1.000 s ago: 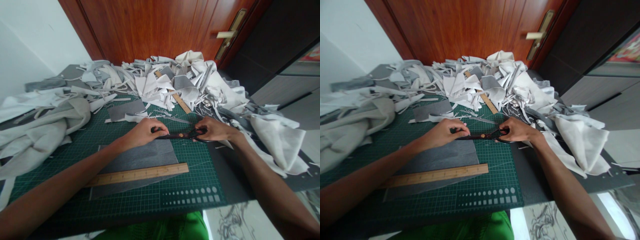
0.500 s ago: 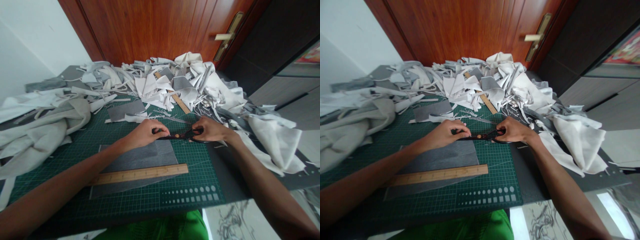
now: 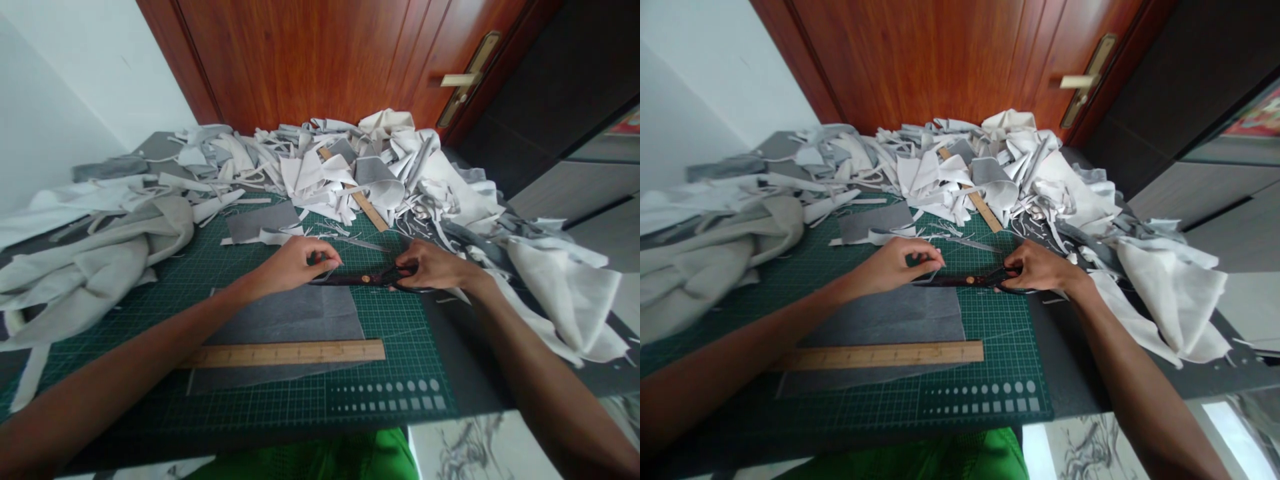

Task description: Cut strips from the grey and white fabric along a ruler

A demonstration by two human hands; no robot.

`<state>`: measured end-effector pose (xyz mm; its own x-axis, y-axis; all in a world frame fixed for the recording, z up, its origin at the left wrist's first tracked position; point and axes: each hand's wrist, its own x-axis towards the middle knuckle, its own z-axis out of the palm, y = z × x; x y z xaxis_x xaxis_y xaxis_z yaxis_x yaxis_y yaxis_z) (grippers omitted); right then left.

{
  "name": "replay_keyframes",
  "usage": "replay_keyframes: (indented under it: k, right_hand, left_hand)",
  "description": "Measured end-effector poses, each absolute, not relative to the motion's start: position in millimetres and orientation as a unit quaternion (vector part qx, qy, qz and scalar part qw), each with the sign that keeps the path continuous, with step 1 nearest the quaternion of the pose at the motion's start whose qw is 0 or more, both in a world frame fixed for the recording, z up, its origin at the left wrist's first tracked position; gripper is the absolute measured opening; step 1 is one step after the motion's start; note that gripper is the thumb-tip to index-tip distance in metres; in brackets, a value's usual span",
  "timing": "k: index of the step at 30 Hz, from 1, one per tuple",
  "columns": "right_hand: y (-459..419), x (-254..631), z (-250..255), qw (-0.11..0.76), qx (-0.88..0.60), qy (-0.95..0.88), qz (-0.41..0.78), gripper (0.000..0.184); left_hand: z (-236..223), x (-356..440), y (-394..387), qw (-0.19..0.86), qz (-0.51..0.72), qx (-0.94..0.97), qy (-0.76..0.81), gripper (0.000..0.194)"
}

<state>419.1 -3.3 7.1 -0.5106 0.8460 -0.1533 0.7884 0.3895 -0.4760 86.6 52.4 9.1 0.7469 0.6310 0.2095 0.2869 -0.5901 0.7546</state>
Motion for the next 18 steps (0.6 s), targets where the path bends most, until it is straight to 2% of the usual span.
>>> replay_keyframes:
  k: [7, 13, 18]
  right_hand:
    - [-2, 421, 4, 0.055, -0.481, -0.834, 0.264, 0.054]
    - [1, 421, 4, 0.04, -0.474, -0.839, 0.263, 0.052]
    - [1, 420, 5, 0.028, -0.487, -0.83, 0.27, 0.054]
  left_hand:
    - [9, 83, 54, 0.376, 0.237, 0.853, 0.275, 0.02]
    - [3, 82, 51, 0.446, 0.236, 0.817, 0.278, 0.017]
    - [2, 76, 51, 0.401, 0.255, 0.835, 0.279, 0.016]
